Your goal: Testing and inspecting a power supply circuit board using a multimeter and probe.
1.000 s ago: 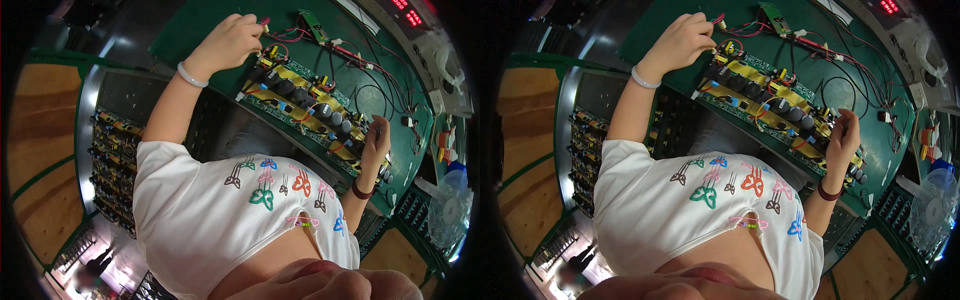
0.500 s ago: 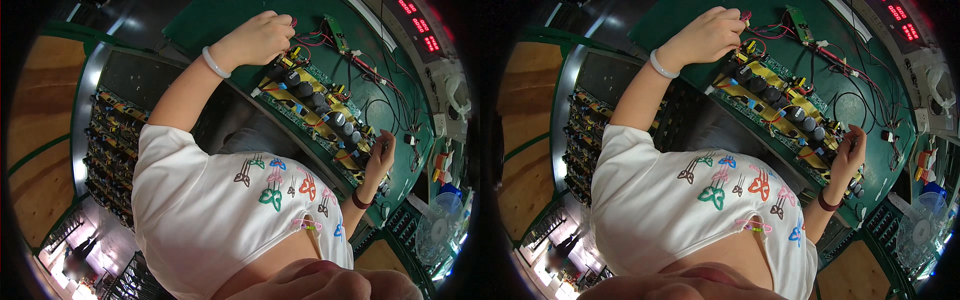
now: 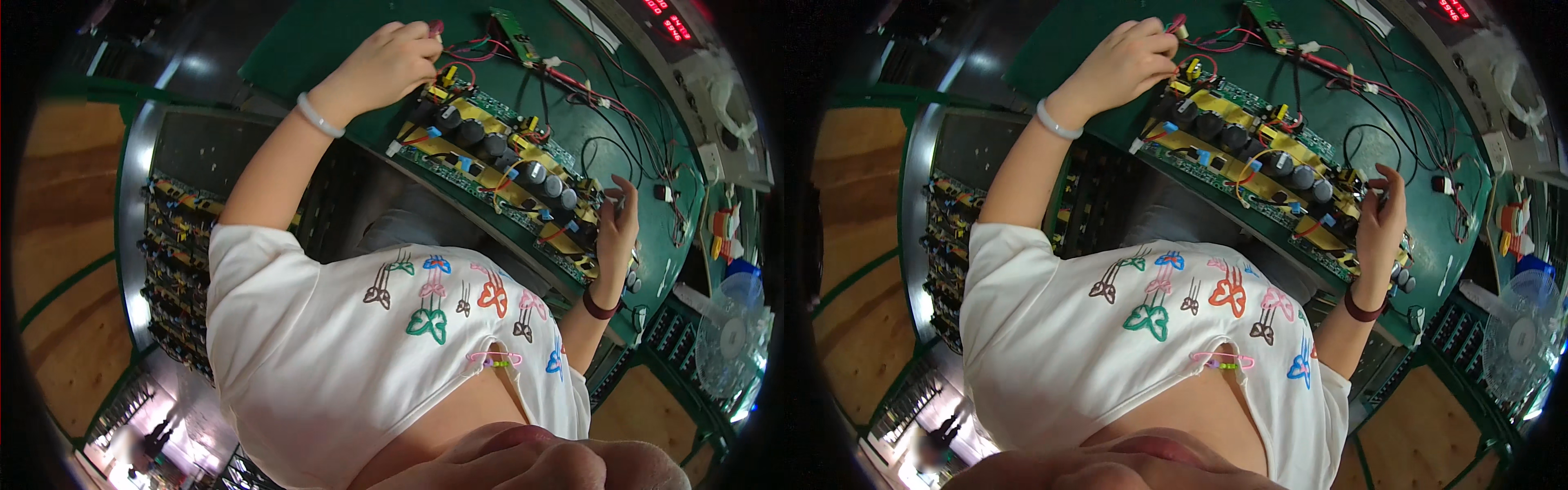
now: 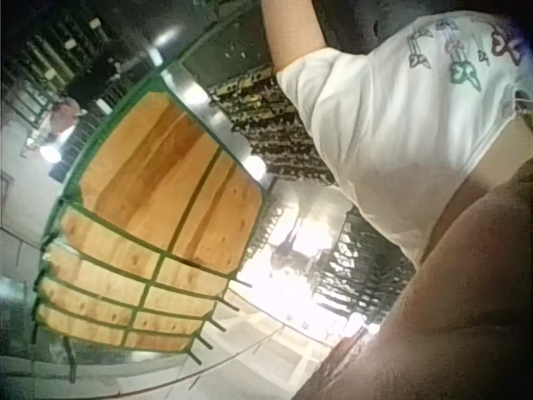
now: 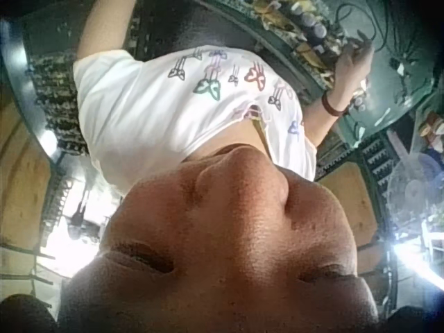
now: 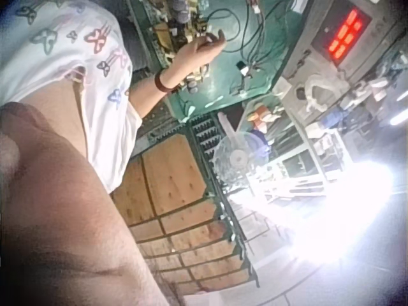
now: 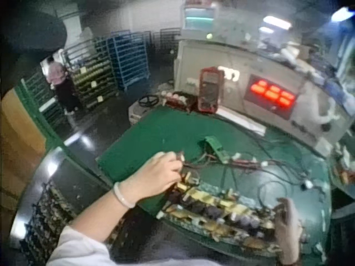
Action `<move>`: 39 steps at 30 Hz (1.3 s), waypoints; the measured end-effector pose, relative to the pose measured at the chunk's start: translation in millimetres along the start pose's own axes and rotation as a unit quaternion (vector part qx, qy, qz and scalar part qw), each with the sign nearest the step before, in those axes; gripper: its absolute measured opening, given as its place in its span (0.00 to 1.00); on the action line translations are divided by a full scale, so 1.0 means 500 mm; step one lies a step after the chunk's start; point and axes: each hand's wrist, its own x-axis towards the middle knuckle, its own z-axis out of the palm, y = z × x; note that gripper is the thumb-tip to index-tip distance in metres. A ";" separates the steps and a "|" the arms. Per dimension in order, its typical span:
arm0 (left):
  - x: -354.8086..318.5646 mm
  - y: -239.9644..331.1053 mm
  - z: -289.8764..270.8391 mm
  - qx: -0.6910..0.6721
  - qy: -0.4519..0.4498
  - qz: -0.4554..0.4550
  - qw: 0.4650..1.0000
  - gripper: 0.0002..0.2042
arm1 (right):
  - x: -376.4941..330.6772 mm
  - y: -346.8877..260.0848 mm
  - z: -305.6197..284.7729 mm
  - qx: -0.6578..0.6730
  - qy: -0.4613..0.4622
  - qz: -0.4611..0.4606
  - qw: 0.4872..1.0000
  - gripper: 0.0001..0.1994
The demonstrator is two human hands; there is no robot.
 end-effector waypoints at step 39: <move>0.243 0.165 0.060 -0.464 0.061 -0.156 0.870 0.14 | 0.060 -0.102 0.086 -0.004 -0.131 -0.246 0.960 0.18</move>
